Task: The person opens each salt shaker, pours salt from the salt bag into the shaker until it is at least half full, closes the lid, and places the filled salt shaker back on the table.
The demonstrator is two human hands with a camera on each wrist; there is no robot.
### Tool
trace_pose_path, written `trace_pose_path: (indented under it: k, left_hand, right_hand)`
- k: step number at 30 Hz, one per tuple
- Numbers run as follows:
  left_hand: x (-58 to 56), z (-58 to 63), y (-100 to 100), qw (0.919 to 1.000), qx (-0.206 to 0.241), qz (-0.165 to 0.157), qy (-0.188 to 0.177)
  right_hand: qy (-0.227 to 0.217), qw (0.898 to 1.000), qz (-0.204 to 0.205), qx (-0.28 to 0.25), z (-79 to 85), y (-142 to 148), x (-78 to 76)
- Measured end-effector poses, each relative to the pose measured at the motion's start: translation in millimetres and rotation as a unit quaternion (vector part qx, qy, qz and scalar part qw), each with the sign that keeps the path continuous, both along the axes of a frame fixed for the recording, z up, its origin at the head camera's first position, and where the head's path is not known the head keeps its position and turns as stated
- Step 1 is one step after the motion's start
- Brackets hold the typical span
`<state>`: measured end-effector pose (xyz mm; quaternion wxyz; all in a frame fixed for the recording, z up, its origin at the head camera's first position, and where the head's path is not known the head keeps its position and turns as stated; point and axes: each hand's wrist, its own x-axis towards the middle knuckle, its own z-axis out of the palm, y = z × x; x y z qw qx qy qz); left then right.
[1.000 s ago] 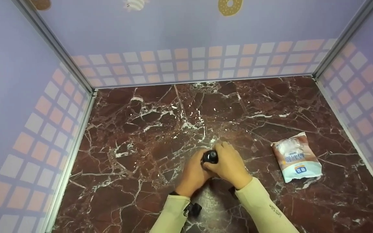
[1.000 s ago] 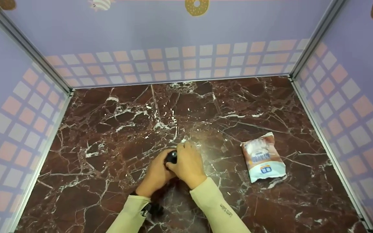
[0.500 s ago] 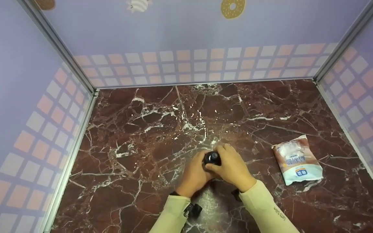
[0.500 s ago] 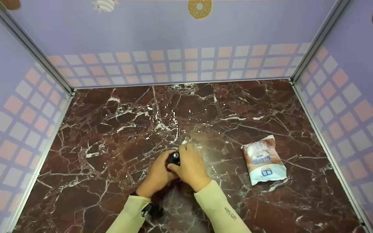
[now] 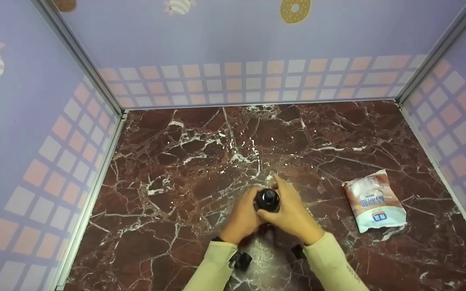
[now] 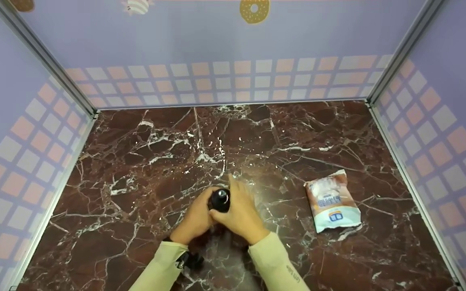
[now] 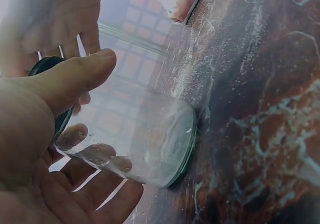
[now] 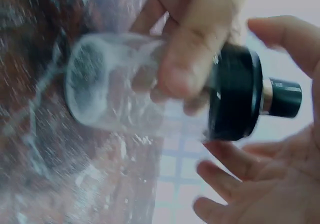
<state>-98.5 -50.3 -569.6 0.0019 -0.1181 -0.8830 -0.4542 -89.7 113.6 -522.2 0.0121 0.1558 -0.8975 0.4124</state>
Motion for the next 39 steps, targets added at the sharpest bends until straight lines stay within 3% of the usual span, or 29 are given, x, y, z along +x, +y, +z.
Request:
trace_pose_path:
  k: [3, 7, 11, 16, 23, 33, 39]
  left_hand:
    - [4.1, -3.4, 0, 0.9999, -0.002, 0.0, 0.015]
    - [13.6, -7.7, -1, 0.9994, 0.022, -0.002, -0.028]
    - [20.1, -10.0, -1, 0.9968, 0.041, 0.003, -0.068]
    - [16.4, -8.0, 0, 0.9971, 0.046, 0.007, -0.06]
    - [8.2, -6.1, 3, 0.9993, 0.037, -0.001, -0.009]
    - [3.6, -4.3, 7, 0.9983, 0.035, 0.013, -0.044]
    - [4.1, -1.1, 8, 0.9989, 0.022, 0.018, -0.037]
  right_hand:
    - [0.021, 0.999, -0.028, -0.008, -4.6, 0, 7.2]
    - [0.046, 0.998, -0.053, -0.006, -7.2, 2, 13.9]
    - [0.043, 0.998, -0.048, -0.007, -8.6, 6, 17.5]
    - [0.052, 0.998, -0.028, 0.0, -6.0, 9, 17.0]
    - [0.069, 0.997, -0.02, 0.005, -1.0, 10, 10.1]
    - [0.075, 0.997, -0.035, 0.008, -4.5, 14, 5.5]
    - [0.08, 0.997, -0.012, 0.013, -3.2, 17, 5.9]
